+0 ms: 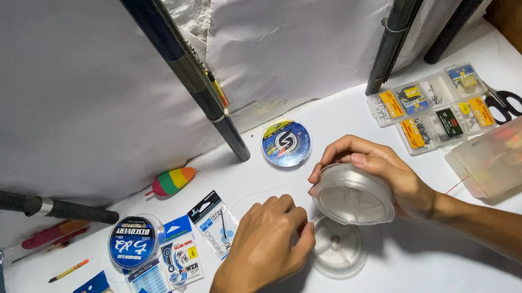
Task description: Spooling fishing line by hand from a larger supply spool onto a smaller handheld spool.
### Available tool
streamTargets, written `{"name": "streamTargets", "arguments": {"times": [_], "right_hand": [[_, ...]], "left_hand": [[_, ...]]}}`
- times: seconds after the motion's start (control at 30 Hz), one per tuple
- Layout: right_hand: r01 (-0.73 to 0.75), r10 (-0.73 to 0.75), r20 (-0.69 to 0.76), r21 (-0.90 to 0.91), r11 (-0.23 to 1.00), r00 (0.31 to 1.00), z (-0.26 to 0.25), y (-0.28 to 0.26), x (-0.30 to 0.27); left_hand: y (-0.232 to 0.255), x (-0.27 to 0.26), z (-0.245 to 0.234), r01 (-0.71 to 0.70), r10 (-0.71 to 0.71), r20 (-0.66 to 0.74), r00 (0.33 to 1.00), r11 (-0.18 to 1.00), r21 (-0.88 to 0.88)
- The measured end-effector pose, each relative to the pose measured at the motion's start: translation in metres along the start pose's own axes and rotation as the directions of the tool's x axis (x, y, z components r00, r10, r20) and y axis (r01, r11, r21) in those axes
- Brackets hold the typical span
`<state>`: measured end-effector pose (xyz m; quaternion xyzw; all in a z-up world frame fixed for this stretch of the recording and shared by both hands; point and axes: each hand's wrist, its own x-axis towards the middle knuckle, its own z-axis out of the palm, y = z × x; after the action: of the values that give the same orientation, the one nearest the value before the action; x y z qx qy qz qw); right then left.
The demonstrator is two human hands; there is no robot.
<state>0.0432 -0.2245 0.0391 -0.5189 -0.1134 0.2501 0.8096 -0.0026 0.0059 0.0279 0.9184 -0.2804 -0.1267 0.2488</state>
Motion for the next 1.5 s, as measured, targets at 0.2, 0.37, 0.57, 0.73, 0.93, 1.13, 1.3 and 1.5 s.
{"name": "streamTargets", "arguments": {"times": [0.2,0.37,0.57,0.73,0.93,1.13,1.3,1.5], "right_hand": [[-0.012,0.012,0.01,0.015,1.0,1.0,0.006,-0.006,-0.002],[-0.045,0.032,0.067,0.211,0.976,0.997,0.007,-0.004,-0.005],[-0.141,0.129,0.057,0.382,0.913,0.99,0.012,-0.006,-0.008],[-0.04,0.063,-0.058,0.325,0.945,0.996,0.017,0.0,-0.011],[-0.008,0.029,-0.065,0.298,0.955,0.997,0.017,0.019,-0.022],[0.366,-0.499,-0.037,-0.634,0.682,0.866,0.018,0.034,-0.031],[0.523,-0.725,0.18,-0.805,0.279,0.664,0.01,0.036,-0.031],[0.477,-0.78,0.278,-0.878,0.03,0.56,-0.003,0.03,-0.023]], "left_hand": [[0.006,-0.003,-0.01,-0.049,0.062,0.09,0.994,0.989,-0.137],[0.019,-0.003,-0.011,-0.106,0.146,0.133,0.98,0.957,-0.27],[0.025,0.0,0.002,-0.169,0.186,0.056,0.981,0.96,-0.224],[0.034,0.001,0.016,-0.231,0.243,0.01,0.97,0.933,-0.275],[0.045,0.001,0.029,-0.325,0.305,-0.112,0.946,0.893,-0.311],[0.06,-0.001,0.023,-0.401,0.321,-0.25,0.914,0.812,-0.425],[0.06,-0.002,0.028,-0.395,0.287,-0.286,0.914,0.79,-0.469],[0.066,-0.004,0.021,-0.322,0.133,-0.355,0.925,0.77,-0.551]]}}
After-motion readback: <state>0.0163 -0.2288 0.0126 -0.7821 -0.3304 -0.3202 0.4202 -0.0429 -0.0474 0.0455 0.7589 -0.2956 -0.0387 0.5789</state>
